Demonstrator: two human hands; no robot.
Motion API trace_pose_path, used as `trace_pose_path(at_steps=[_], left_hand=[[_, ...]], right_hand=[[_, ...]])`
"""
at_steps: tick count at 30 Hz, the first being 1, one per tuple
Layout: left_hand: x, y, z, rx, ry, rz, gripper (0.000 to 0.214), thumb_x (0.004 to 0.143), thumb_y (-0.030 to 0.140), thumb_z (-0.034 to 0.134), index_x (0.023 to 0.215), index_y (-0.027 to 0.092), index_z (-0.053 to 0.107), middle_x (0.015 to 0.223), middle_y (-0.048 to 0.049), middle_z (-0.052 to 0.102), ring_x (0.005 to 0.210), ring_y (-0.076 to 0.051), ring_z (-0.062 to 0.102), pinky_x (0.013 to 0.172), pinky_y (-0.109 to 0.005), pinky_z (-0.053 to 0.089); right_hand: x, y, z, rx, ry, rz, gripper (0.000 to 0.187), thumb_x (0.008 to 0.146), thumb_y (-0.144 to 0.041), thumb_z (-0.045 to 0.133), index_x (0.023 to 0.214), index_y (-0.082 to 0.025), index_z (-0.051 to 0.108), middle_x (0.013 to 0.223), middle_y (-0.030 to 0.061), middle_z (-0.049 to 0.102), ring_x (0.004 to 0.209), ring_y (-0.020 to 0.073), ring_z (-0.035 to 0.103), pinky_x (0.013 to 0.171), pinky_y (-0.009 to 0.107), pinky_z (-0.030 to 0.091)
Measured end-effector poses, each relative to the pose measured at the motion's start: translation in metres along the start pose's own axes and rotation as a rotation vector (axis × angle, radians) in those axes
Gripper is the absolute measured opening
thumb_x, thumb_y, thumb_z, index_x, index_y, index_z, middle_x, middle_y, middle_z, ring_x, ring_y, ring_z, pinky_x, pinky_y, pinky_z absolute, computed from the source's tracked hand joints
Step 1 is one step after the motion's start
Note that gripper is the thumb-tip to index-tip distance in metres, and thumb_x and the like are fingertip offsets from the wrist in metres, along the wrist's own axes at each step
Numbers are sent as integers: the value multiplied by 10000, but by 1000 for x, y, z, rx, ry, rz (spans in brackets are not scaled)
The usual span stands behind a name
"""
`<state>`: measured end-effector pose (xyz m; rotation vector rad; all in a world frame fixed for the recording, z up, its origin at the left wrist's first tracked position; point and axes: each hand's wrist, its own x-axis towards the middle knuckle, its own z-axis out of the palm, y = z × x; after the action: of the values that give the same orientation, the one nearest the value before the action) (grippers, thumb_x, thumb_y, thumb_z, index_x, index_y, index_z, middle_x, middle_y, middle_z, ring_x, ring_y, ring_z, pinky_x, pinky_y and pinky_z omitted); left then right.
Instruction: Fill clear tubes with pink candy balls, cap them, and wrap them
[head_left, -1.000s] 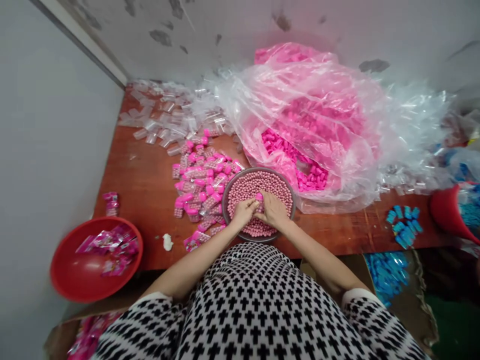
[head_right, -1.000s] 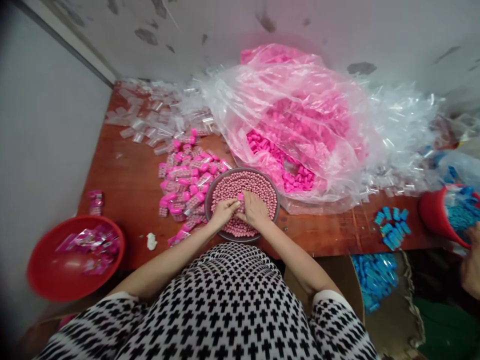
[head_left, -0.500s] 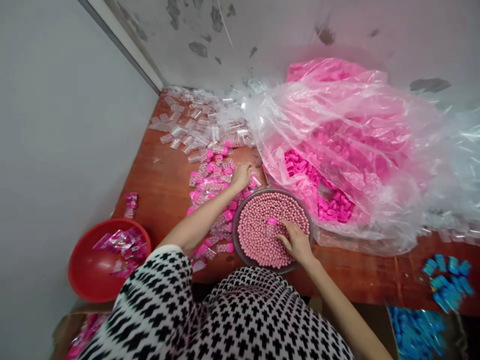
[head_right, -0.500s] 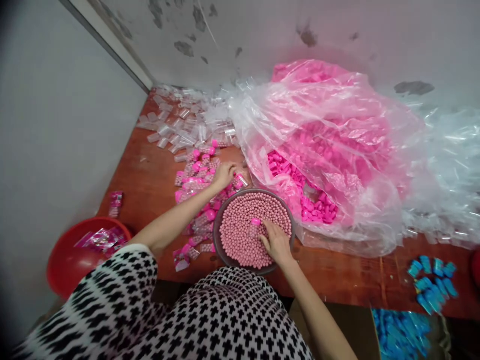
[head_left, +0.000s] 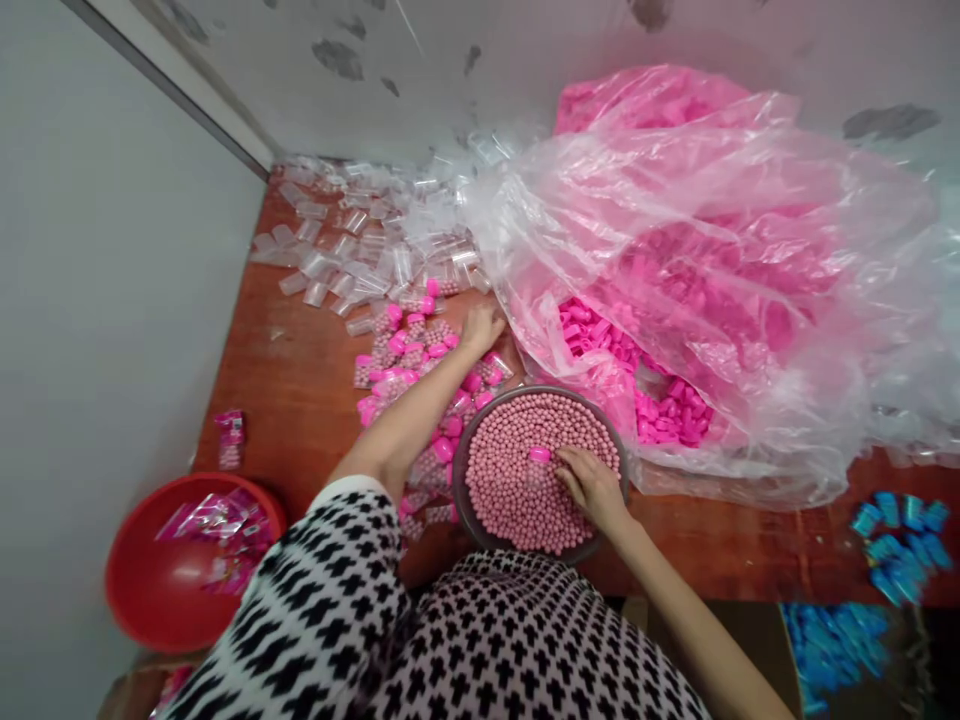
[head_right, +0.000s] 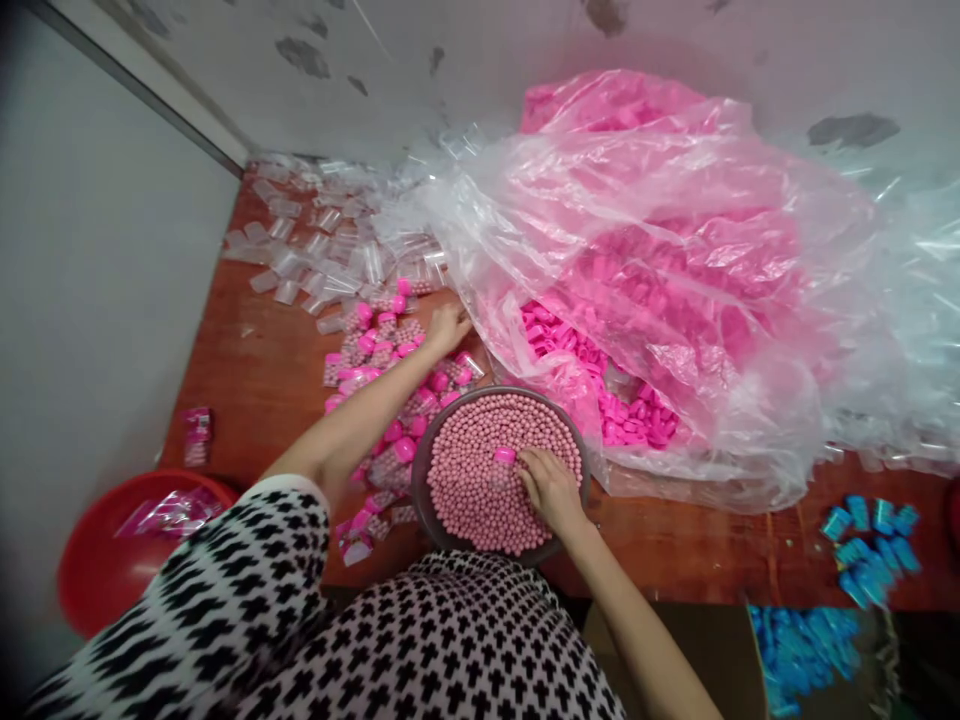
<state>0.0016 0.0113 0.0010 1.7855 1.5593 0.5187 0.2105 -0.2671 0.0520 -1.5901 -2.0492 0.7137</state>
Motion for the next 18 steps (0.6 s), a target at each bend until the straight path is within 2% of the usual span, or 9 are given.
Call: trace_pose_path(at_steps=[3, 5, 7, 9, 11, 13, 16, 18], left_hand=[[-48, 15, -26, 54, -33, 108, 124, 801, 183, 565, 860, 121, 656, 825, -68, 631, 867, -190, 560, 848, -302, 419], [-90, 32, -38, 82, -123, 305, 165, 793, 180, 554, 903, 153, 675, 789, -45, 615, 799, -174, 560, 786, -285, 436], [-134, 51, -43, 53, -254, 424, 184, 770, 174, 555, 905, 172, 682, 767, -34, 612, 740, -161, 557, 722, -269, 440], [-174, 67, -43, -42, -341, 418, 189, 755, 196, 571, 909, 176, 680, 764, -26, 619, 698, -146, 552, 681, -259, 440], [-205, 76, -38, -195, -363, 287, 183, 746, 255, 601, 889, 172, 677, 751, -20, 631, 673, -140, 554, 660, -259, 449], [-228, 78, -28, -414, -327, 81, 218, 721, 325, 642, 866, 165, 672, 767, -24, 655, 694, -145, 577, 677, -269, 472], [-249, 76, -10, -775, -241, -206, 303, 683, 412, 675, 842, 156, 642, 834, -34, 671, 747, -155, 614, 707, -296, 513], [-255, 73, -3, -912, -225, -316, 351, 665, 456, 684, 831, 157, 606, 875, -34, 667, 746, -154, 628, 686, -315, 538]], right_hand=[[15, -8, -9, 15, 53, -10, 382, 907, -276, 468, 1284, -224, 504, 1163, 117, 637, 1112, 238, 595, 958, 458, 500], [28, -17, -14, 33, 81, -14, 487, 897, -306, 492, 1360, -185, 407, 1280, 148, 560, 1211, 244, 523, 1006, 457, 458], [37, -27, -15, 67, 62, -33, 530, 883, -328, 515, 1367, -159, 381, 1343, 161, 503, 1265, 243, 471, 1025, 439, 435], [39, -37, -12, 140, 40, -12, 423, 894, -325, 493, 1284, -163, 460, 1231, 142, 591, 1135, 221, 575, 942, 392, 489], [32, -46, -8, 232, 60, 70, 290, 910, -320, 466, 1146, -170, 545, 1011, 95, 679, 905, 185, 660, 801, 330, 532], [19, -53, -3, 314, 99, 157, 233, 915, -330, 463, 1044, -171, 576, 840, 47, 689, 741, 155, 660, 698, 279, 525], [0, -59, 1, 373, 57, 169, 217, 910, -344, 487, 1010, -180, 587, 830, 21, 690, 719, 132, 650, 681, 243, 503], [-9, -56, 3, 305, -30, 144, 212, 916, -332, 480, 1019, -189, 597, 890, 26, 694, 775, 135, 649, 728, 249, 496]])
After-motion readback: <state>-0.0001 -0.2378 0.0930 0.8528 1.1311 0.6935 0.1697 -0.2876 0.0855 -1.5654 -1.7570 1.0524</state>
